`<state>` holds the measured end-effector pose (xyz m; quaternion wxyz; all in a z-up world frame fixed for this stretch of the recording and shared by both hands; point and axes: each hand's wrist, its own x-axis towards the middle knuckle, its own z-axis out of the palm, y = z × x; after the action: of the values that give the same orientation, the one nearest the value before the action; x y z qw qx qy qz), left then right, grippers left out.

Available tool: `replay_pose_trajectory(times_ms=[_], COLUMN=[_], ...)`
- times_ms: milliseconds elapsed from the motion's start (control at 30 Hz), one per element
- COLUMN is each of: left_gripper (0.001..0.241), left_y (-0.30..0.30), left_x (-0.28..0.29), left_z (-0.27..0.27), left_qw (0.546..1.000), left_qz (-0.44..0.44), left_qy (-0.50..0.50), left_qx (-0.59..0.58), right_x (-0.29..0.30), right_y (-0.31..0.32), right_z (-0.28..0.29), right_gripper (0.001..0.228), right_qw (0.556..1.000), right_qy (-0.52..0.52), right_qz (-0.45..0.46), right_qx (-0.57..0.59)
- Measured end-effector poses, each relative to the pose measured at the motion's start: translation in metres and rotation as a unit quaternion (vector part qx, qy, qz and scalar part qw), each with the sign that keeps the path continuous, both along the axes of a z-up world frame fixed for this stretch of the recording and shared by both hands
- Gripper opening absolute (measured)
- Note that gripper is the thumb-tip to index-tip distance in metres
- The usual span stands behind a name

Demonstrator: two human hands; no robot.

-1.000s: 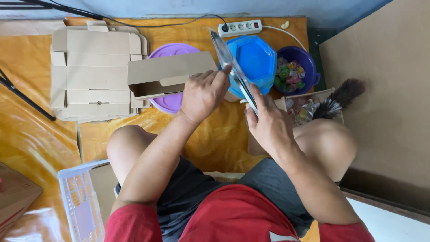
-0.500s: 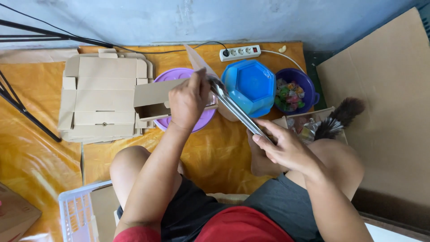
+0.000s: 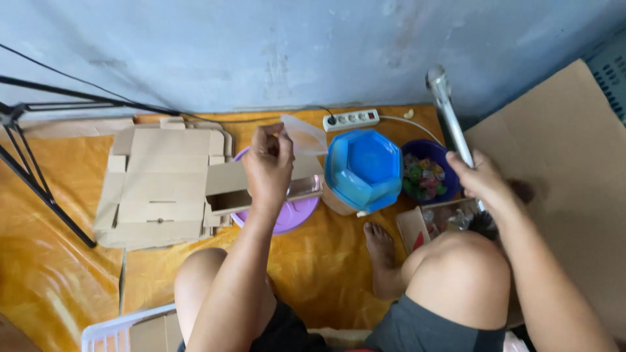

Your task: Packing small snacks or cookies into plastic bags using tongs and then placing them into cardboard boxes.

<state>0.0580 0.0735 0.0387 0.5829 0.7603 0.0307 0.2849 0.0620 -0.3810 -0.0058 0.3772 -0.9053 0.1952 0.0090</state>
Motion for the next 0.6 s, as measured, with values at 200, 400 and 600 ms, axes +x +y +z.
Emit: replay_pose_trajectory(times_ms=[200, 400, 600], left_gripper=[0.012, 0.014, 0.013], left_y=[-0.005, 0.001, 0.007], left_x=[-0.004, -0.01, -0.02], left_z=[0.005, 0.006, 0.012], left_qw=[0.999, 0.998, 0.999], left_qz=[-0.008, -0.015, -0.008], left_qy=[0.034, 0.057, 0.03], left_qx=[0.006, 0.005, 0.027], right_x=[0.008, -0.001, -0.001], right_y=[0.055, 0.112, 0.106], right_z=[-0.055, -0.017, -0.035], right_gripper=[0.068, 0.067, 0.103], right_qw=[0.996, 0.993, 0.99], right_qy=[0.079, 0.117, 0.127], right_qz=[-0.033, -0.014, 0.038], right_qx=[0.009, 0.005, 0.038])
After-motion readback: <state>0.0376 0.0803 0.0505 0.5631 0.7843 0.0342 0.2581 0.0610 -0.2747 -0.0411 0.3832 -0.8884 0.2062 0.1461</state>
